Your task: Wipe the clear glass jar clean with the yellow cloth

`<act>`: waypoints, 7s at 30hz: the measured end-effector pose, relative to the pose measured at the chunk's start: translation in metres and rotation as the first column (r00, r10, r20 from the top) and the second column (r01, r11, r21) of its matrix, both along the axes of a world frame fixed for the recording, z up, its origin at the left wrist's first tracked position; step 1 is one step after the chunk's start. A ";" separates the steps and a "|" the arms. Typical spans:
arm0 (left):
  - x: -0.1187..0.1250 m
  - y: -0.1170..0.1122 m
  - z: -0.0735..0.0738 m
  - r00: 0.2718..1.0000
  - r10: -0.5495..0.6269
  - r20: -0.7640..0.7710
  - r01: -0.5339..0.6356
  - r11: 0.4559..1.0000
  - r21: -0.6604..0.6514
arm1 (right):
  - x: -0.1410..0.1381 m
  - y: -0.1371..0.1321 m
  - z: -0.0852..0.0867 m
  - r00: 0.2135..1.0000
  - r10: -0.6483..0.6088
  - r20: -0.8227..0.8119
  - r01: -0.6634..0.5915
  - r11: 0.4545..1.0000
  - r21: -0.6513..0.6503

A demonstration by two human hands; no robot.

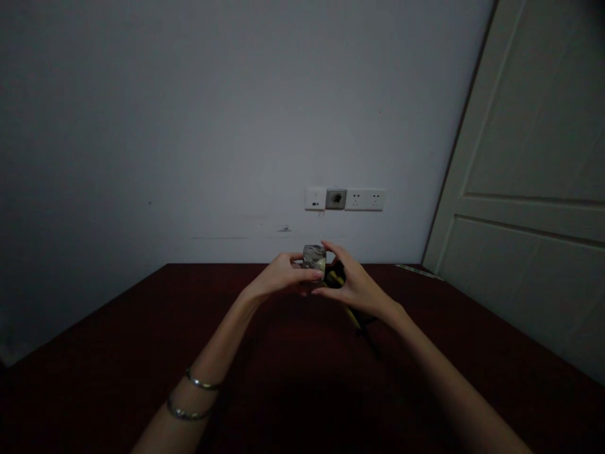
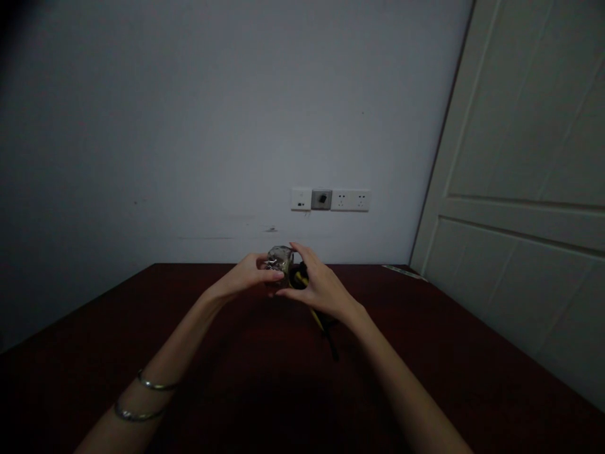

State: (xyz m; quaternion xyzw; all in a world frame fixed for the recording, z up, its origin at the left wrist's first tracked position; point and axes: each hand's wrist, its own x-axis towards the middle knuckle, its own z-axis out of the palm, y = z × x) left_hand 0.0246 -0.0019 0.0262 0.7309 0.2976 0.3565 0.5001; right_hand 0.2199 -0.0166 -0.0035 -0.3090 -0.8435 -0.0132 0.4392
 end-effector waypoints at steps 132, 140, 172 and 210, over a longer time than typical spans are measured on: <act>0.003 0.016 -0.030 0.960 0.270 -0.070 -0.208 0.859 0.468 | -0.025 -0.017 0.008 0.968 0.243 0.065 -0.252 0.925 0.286; 0.008 0.006 -0.028 0.987 0.163 0.009 -0.159 0.948 0.275 | -0.026 -0.007 0.005 0.831 0.110 -0.546 -0.124 0.992 0.011; 0.010 -0.001 -0.018 0.976 0.114 0.186 -0.123 0.992 0.036 | -0.033 -0.023 0.011 0.825 0.183 -0.535 -0.155 0.983 0.097; -0.009 0.001 -0.013 0.994 -0.007 -0.113 0.039 0.957 0.286 | -0.023 -0.002 0.000 0.862 0.023 -0.507 -0.204 0.930 -0.306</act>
